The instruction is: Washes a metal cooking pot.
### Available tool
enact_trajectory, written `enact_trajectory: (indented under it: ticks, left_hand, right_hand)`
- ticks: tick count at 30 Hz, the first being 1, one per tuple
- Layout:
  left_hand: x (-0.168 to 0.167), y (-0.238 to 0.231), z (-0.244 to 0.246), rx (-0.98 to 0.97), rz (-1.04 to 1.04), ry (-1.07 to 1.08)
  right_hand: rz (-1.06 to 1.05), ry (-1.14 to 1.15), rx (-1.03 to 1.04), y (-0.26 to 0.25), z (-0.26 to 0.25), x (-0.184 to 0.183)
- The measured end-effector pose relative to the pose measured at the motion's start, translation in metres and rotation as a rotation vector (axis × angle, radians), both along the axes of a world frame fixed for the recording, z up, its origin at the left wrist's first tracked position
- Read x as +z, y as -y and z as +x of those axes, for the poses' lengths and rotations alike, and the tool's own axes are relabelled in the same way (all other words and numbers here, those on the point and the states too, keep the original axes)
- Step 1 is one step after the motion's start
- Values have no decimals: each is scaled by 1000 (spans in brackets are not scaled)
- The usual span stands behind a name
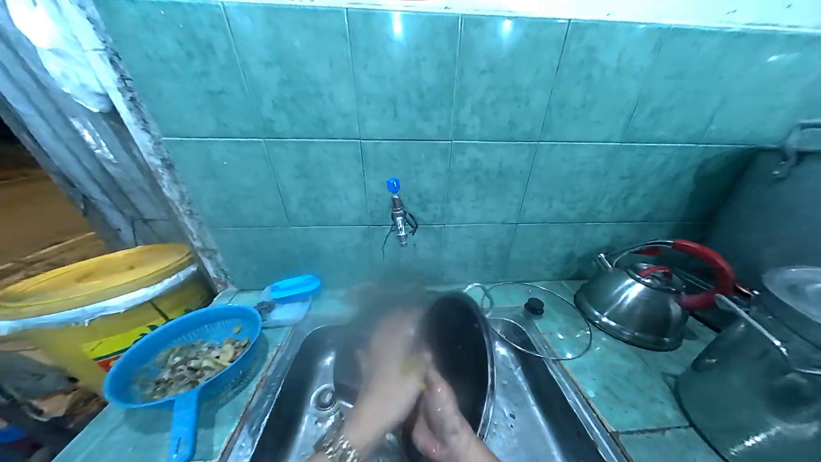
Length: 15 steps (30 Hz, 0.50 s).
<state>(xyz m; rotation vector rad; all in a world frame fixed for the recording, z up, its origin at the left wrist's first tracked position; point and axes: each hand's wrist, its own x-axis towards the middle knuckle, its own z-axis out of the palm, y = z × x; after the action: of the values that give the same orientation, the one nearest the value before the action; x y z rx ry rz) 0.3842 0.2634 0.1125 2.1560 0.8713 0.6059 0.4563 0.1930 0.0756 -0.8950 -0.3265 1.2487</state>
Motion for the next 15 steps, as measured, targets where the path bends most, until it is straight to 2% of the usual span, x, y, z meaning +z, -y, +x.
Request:
enact_trajectory:
  ticks: [1, 2, 4, 6, 9, 12, 15]
  left_hand:
    - [1, -1, 5, 29, 18, 2]
    - [3, -3, 10, 48, 28, 11]
    - [10, -8, 17, 43, 32, 8]
    - [16, -12, 22, 47, 64, -12]
    - [26, -17, 27, 51, 102, -113]
    - [32, -20, 32, 42, 101, -163]
    - [30, -17, 36, 36, 108, -156]
  right_hand:
    - [-34, 65, 54, 1, -7, -12]
    - [-59, 232, 136, 4, -11, -27]
    - [-76, 723, 418, 5, 7, -65]
    - [-190, 1210, 657, -12, 41, -102]
    - [-379, 1789, 844, -38, 87, -123]
    - [-548, 1958, 838, -52, 104, -119]
    - [-645, 1936, 802, -56, 93, -121]
